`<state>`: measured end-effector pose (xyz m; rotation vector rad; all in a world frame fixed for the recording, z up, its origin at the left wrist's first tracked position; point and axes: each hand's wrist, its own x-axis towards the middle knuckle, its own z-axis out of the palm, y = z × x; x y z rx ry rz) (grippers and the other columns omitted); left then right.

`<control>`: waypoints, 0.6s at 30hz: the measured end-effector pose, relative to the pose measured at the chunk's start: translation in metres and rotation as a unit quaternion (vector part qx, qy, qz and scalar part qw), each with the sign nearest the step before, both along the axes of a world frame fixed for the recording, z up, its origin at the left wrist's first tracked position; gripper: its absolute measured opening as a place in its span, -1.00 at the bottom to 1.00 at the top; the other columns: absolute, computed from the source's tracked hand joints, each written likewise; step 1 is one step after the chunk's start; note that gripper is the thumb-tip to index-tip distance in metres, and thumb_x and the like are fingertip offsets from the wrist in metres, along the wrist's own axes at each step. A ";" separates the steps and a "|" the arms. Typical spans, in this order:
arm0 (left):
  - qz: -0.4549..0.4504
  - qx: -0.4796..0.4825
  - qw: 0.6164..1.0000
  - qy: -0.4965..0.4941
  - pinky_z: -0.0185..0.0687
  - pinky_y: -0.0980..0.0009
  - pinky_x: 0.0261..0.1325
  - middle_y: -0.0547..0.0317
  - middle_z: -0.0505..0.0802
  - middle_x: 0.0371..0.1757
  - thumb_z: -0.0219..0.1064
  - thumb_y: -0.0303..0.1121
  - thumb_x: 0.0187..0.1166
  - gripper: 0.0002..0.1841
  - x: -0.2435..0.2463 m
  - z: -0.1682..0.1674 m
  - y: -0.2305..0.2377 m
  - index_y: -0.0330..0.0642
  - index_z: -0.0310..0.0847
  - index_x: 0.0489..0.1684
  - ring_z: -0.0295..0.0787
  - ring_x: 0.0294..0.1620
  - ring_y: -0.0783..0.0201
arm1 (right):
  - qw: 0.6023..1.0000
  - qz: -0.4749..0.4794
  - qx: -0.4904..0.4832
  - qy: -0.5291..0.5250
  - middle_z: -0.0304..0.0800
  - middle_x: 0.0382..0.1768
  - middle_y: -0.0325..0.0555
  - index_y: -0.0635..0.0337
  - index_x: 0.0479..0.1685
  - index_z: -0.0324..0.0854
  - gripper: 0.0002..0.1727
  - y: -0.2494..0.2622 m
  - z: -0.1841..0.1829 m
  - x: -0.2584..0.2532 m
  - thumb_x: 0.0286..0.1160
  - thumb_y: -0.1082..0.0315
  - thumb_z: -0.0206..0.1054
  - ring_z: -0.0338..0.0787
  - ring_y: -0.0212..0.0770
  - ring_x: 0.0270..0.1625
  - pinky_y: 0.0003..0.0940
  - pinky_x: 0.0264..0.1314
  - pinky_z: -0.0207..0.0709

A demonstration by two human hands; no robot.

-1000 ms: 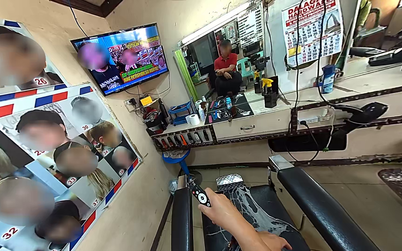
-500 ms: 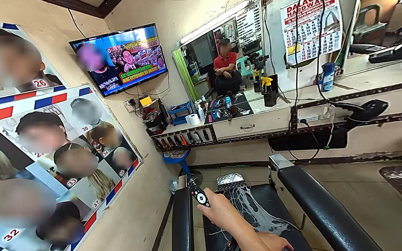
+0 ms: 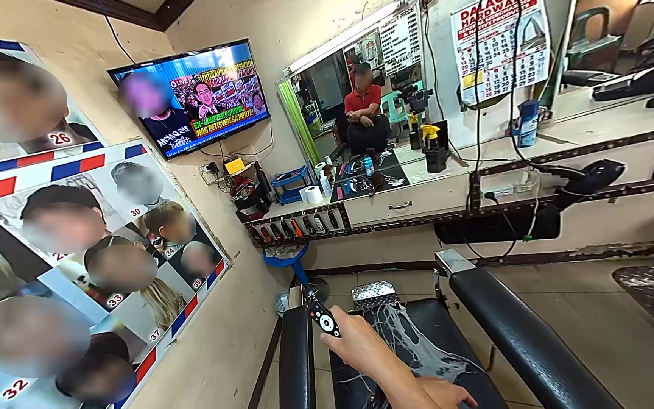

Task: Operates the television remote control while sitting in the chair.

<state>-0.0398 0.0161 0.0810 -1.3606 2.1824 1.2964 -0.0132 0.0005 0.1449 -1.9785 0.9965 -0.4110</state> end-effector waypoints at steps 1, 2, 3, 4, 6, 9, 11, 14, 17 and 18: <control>0.001 0.001 1.000 -0.002 0.56 0.02 0.39 -0.38 0.78 0.24 0.15 -0.20 0.84 -0.43 0.000 0.001 0.000 -0.39 0.29 0.71 0.77 0.15 -0.15 | 1.000 0.000 0.000 -0.001 0.80 -0.14 0.02 0.09 0.35 0.47 -0.51 0.000 0.000 0.000 0.64 -0.02 0.33 0.87 -0.05 -0.20 -0.04 -0.04 0.74; 0.002 0.003 1.000 -0.002 0.56 0.02 0.41 -0.39 0.78 0.25 0.16 -0.20 0.84 -0.43 0.000 0.000 0.000 -0.40 0.29 0.71 0.78 0.18 -0.16 | 1.000 0.001 0.000 0.000 0.80 -0.13 0.02 0.08 0.36 0.46 -0.50 0.000 0.000 0.000 0.64 -0.03 0.33 0.87 -0.04 -0.20 -0.04 -0.04 0.74; 0.003 0.002 1.000 -0.001 0.56 0.01 0.42 -0.39 0.78 0.26 0.16 -0.19 0.83 -0.43 0.000 -0.001 -0.001 -0.40 0.29 0.71 0.78 0.20 -0.17 | 1.000 0.001 -0.001 0.000 0.80 -0.13 0.02 0.08 0.37 0.46 -0.50 0.000 0.000 0.000 0.64 -0.03 0.33 0.87 -0.04 -0.19 -0.04 -0.03 0.74; 0.003 0.002 1.000 -0.001 0.55 0.01 0.43 -0.39 0.78 0.27 0.16 -0.19 0.83 -0.42 0.000 -0.001 -0.001 -0.40 0.29 0.71 0.78 0.21 -0.17 | 1.000 0.002 -0.001 -0.001 0.80 -0.13 0.02 0.08 0.37 0.46 -0.50 0.000 0.000 0.000 0.64 -0.03 0.34 0.87 -0.04 -0.19 -0.04 -0.02 0.74; 0.007 -0.001 1.000 -0.004 0.54 0.00 0.44 -0.38 0.78 0.26 0.16 -0.20 0.83 -0.43 -0.002 0.004 0.002 -0.40 0.30 0.70 0.77 0.21 -0.17 | 1.000 0.000 -0.002 -0.001 0.80 -0.13 0.02 0.08 0.36 0.46 -0.50 0.000 0.000 -0.001 0.64 -0.03 0.33 0.87 -0.04 -0.20 -0.04 -0.03 0.74; 0.014 -0.003 1.000 -0.007 0.53 0.00 0.45 -0.38 0.79 0.25 0.15 -0.22 0.84 -0.44 -0.003 0.012 0.007 -0.40 0.30 0.71 0.77 0.22 -0.17 | 1.000 0.000 -0.004 0.000 0.80 -0.13 0.05 0.11 0.37 0.46 -0.49 0.001 0.002 -0.001 0.64 -0.03 0.34 0.88 -0.01 -0.19 -0.01 -0.02 0.74; 0.010 0.000 1.000 -0.006 0.53 0.00 0.44 -0.38 0.79 0.25 0.14 -0.21 0.84 -0.44 -0.003 0.012 0.006 -0.40 0.29 0.71 0.77 0.22 -0.17 | 1.000 0.000 -0.006 0.003 0.80 -0.12 0.04 0.10 0.37 0.46 -0.49 0.001 0.001 -0.001 0.64 -0.03 0.34 0.88 -0.01 -0.18 -0.01 -0.01 0.74; 0.010 0.004 1.000 -0.009 0.54 0.02 0.42 -0.37 0.78 0.26 0.14 -0.20 0.84 -0.43 -0.003 0.012 0.005 -0.38 0.29 0.72 0.77 0.20 -0.15 | 1.000 0.001 -0.005 0.001 0.80 -0.12 0.03 0.11 0.36 0.46 -0.49 0.001 0.001 -0.001 0.64 -0.04 0.34 0.88 -0.01 -0.18 -0.01 -0.01 0.74; 0.007 0.004 1.000 -0.008 0.54 0.03 0.42 -0.36 0.79 0.26 0.14 -0.19 0.84 -0.43 -0.002 0.010 0.004 -0.38 0.28 0.72 0.78 0.19 -0.13 | 1.000 -0.001 -0.007 -0.001 0.80 -0.14 0.02 0.09 0.35 0.46 -0.50 0.001 0.001 -0.002 0.64 -0.03 0.33 0.88 -0.03 -0.20 -0.02 -0.03 0.75; 0.008 0.003 1.000 -0.007 0.54 0.04 0.42 -0.36 0.79 0.25 0.14 -0.19 0.84 -0.43 -0.002 0.009 0.004 -0.39 0.29 0.72 0.78 0.19 -0.13 | 1.000 -0.002 -0.007 -0.002 0.80 -0.14 0.02 0.09 0.35 0.47 -0.50 0.001 0.001 -0.002 0.64 -0.04 0.34 0.88 -0.03 -0.20 -0.03 -0.03 0.75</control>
